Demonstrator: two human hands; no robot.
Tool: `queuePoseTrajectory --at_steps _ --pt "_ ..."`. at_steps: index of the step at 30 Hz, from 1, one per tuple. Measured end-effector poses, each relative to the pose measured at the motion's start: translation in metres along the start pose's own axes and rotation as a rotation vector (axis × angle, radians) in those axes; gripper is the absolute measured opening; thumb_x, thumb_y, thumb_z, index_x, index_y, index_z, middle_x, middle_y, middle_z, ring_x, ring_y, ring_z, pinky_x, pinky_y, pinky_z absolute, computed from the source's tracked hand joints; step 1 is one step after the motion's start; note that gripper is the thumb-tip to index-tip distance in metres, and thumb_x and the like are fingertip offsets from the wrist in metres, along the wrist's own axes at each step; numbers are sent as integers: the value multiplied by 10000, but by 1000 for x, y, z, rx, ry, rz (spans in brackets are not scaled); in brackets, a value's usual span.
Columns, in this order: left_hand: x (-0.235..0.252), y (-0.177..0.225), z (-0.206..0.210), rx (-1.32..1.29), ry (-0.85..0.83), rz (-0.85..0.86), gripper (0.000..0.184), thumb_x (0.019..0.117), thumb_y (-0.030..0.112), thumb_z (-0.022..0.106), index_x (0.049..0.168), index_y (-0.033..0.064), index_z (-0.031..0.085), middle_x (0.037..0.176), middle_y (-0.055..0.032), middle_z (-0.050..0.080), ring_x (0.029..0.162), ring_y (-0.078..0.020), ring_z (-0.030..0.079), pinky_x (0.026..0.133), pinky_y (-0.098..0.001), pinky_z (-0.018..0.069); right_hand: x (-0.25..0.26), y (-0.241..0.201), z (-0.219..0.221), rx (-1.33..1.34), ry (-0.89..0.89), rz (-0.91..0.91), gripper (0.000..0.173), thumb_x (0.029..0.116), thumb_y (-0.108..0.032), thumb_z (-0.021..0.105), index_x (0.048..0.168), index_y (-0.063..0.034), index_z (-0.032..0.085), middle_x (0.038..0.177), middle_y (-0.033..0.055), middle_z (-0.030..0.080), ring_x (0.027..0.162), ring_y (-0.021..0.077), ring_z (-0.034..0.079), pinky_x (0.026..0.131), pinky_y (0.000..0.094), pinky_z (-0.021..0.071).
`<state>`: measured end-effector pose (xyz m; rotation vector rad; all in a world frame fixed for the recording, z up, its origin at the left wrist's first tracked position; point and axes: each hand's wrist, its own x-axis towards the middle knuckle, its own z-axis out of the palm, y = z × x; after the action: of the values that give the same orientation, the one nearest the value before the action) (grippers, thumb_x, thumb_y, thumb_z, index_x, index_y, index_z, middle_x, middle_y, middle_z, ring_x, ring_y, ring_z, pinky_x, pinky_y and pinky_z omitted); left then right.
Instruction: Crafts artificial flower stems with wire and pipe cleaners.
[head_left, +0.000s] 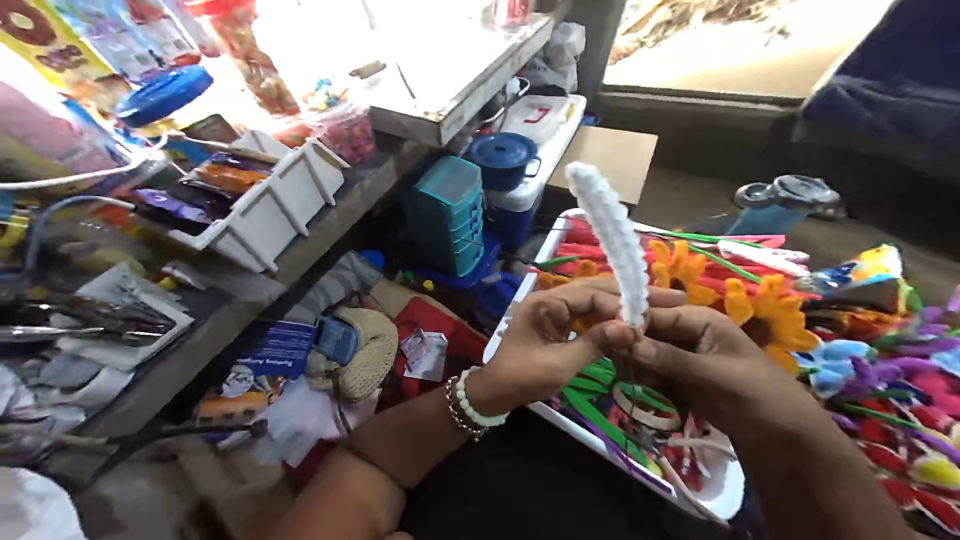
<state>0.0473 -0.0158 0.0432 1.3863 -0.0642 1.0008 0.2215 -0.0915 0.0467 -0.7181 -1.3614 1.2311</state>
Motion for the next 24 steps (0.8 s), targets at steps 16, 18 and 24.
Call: queuePoseTrajectory --at_steps 16,18,24 --pt "-5 3 -3 91 123 74 94 925 3 701 959 -84 701 1098 -116 725 1053 -101 667 938 -282 548 -7 -10 30 -486 299 -154 110 979 -254 693 993 -158 745 954 -93 703 757 -34 635 654 124 546" --pt "-6 4 -1 28 80 86 104 950 62 696 964 -41 699 1104 -69 727 1068 -78 659 957 -281 535 -7 -10 23 -248 199 -36 95 971 -246 703 1003 -173 756 911 -96 732 690 -30 634 617 137 546" --pt "-10 -5 1 -115 -48 54 140 989 167 675 939 40 706 1011 13 733 1018 -40 662 958 -281 526 -1 -4 1 109 -164 107 266 993 -285 675 1246 -229 734 971 -84 745 718 -54 621 638 119 522"
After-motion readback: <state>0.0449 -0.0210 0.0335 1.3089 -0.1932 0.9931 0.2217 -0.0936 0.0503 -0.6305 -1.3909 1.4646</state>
